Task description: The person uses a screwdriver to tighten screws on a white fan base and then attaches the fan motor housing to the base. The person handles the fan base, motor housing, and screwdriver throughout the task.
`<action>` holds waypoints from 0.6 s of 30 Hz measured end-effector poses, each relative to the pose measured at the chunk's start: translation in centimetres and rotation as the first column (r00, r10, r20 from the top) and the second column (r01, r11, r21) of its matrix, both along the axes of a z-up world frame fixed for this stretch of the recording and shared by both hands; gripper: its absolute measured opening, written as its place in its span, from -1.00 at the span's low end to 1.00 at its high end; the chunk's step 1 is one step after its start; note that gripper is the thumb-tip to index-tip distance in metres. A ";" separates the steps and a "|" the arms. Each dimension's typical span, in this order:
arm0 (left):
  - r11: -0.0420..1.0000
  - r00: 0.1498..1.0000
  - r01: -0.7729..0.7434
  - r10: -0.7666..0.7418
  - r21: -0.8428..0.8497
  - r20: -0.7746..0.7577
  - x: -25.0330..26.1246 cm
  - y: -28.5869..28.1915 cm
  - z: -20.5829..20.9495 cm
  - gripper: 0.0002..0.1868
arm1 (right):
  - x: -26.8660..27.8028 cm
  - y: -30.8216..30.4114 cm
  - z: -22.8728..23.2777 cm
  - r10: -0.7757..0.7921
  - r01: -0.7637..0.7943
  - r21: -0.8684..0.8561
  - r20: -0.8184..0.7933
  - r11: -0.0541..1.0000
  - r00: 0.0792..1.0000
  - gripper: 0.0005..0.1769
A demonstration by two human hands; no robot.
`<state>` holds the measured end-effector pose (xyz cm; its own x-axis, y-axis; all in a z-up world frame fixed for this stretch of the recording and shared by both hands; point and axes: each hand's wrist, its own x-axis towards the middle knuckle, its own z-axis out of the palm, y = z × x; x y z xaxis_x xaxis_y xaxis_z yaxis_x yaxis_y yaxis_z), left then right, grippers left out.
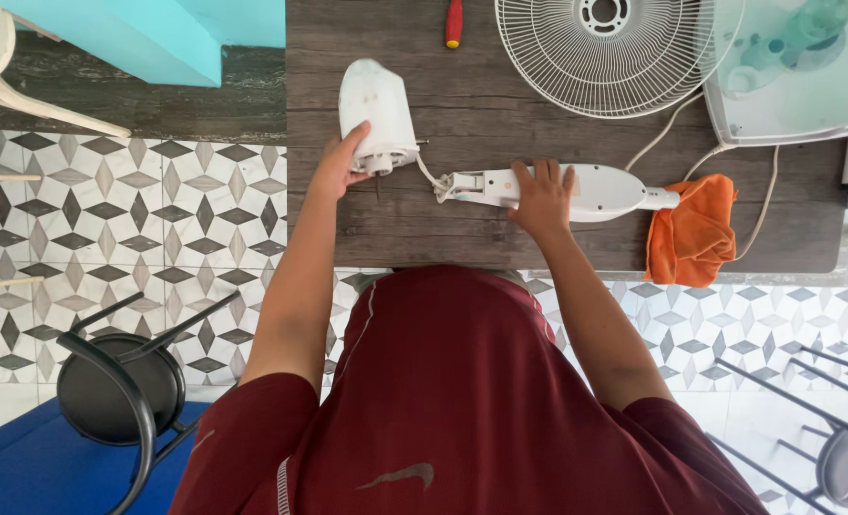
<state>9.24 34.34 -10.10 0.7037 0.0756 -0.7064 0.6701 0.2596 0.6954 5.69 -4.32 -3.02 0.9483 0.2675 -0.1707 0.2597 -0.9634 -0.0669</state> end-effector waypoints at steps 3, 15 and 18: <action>0.988 0.999 -0.040 0.043 -0.146 0.019 -2.0 0.7 -2.1 -0.04 | 0.6 -1.0 -0.1 0.011 -0.011 0.007 -0.015 1.000 1.000 0.02; 0.717 0.922 -0.041 0.296 -0.696 0.250 -10.2 -3.3 -3.8 -0.05 | 3.7 -0.9 3.3 0.227 -0.232 0.035 -0.386 0.972 0.894 0.12; 0.733 0.912 -0.056 0.314 -0.677 0.264 -10.7 -5.1 -3.0 0.02 | 3.9 -0.8 3.0 0.331 -0.297 0.146 -0.399 0.944 0.855 0.13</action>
<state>-1.41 29.25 -13.09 0.9246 -0.1497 -0.3502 0.3140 0.8200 0.4785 9.60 -5.16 -0.05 0.6587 0.5672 -0.4943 0.4799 -0.8228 -0.3046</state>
